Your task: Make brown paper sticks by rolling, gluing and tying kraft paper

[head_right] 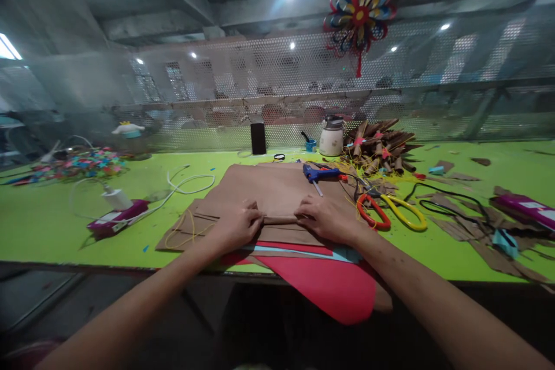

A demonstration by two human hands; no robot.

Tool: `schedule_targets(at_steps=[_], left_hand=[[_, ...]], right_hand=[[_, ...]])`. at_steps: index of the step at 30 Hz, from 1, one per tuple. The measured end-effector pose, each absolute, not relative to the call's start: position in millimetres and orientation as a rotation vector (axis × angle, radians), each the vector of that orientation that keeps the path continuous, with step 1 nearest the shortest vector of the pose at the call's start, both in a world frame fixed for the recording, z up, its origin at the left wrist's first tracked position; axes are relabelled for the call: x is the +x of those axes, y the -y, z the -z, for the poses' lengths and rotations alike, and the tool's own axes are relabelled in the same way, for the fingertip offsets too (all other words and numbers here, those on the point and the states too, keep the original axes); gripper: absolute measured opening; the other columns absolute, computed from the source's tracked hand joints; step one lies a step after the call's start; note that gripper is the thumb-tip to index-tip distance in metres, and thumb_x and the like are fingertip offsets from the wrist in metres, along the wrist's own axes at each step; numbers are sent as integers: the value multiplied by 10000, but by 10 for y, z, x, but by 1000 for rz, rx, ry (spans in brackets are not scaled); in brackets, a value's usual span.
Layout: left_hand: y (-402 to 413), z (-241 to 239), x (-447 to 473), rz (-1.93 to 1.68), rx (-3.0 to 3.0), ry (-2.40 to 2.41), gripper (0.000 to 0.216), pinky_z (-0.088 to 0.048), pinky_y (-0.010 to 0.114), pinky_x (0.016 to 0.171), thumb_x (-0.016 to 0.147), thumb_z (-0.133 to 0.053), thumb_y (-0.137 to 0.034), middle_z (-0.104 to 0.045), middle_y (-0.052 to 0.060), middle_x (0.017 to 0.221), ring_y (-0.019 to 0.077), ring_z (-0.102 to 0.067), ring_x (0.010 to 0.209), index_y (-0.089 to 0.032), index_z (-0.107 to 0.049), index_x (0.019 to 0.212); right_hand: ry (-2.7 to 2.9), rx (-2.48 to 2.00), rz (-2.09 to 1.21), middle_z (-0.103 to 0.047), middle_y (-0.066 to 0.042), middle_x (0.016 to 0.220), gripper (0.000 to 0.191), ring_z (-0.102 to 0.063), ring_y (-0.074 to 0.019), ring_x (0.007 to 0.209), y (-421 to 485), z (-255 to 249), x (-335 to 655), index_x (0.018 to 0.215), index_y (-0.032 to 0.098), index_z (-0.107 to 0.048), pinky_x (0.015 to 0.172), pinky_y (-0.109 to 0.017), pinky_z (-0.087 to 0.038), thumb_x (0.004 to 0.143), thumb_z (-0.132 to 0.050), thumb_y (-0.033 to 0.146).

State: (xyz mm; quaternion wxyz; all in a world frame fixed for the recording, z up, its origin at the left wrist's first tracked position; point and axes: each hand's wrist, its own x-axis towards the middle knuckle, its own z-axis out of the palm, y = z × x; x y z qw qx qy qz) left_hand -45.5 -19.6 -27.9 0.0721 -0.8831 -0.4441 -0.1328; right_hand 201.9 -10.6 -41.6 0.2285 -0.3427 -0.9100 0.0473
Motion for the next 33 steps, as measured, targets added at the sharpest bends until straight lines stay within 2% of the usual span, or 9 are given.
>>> schedule_targets(at_steps=[3,6,10,12,15,17,21,26,33], left_hand=[[139,287,-507,432,-2736,1293,303,-398,273,732,864,-391,-234,-535,66,784,168,-501,779,-160,-661,748],[68,314,-571,495,-2852,1264,290,-403,257,748,871,-387,-215,-537,60,833,158,-505,811,-174,-672,904],[83,302,-595,611,-2860,1234,299,-411,250,759,869,-401,-213,-530,64,918,152,-512,844,-177,-601,1088],[145,268,-569,609,-2825,1177,272,-410,256,764,863,-411,-214,-528,69,937,158,-509,857,-174,-604,1052],[222,232,-511,507,-2782,1121,204,-408,261,749,849,-437,-225,-535,70,905,158,-508,811,-162,-631,866],[222,236,-485,457,-2767,1135,196,-411,255,724,845,-452,-233,-540,70,879,149,-511,764,-153,-628,809],[112,286,-488,475,-2793,1145,216,-408,234,706,855,-442,-226,-552,63,842,139,-526,741,-155,-645,852],[-49,302,-530,490,-2874,1168,178,-391,215,651,810,-523,-252,-571,42,805,123,-525,681,-175,-679,850],[-223,222,-532,432,-3102,1385,209,-360,200,568,742,-583,-289,-611,33,726,121,-512,643,-145,-707,830]], right_hand=[[2456,-917,-206,-593,-79,851,247,-548,-160,796,57,467,2006,904,179,-665,715,-273,-428,882,-447,295],[2432,-902,-251,-587,-75,839,266,-546,-156,772,20,495,2008,887,179,-663,699,-272,-432,886,-438,320],[2439,-903,-256,-577,-65,807,277,-534,-152,744,-11,499,2009,843,175,-655,681,-267,-423,890,-427,325],[2444,-903,-267,-577,-61,805,277,-534,-148,740,-19,497,2005,818,172,-647,685,-263,-420,893,-420,312],[2456,-922,-282,-573,-53,794,269,-535,-143,728,-19,485,1994,800,176,-641,679,-258,-419,891,-419,297],[2456,-949,-268,-569,-55,786,266,-532,-144,723,-12,476,1983,790,173,-644,670,-259,-418,885,-428,296],[2406,-1017,-252,-601,-65,782,238,-540,-156,729,-13,468,1984,798,157,-652,673,-270,-423,863,-459,281],[2256,-1172,-201,-650,-60,801,167,-569,-170,735,-13,457,2035,834,165,-648,668,-284,-433,819,-524,275],[2390,-886,-34,-628,-65,801,145,-538,-177,820,95,397,1954,810,174,-640,747,-306,-428,836,-498,190]])
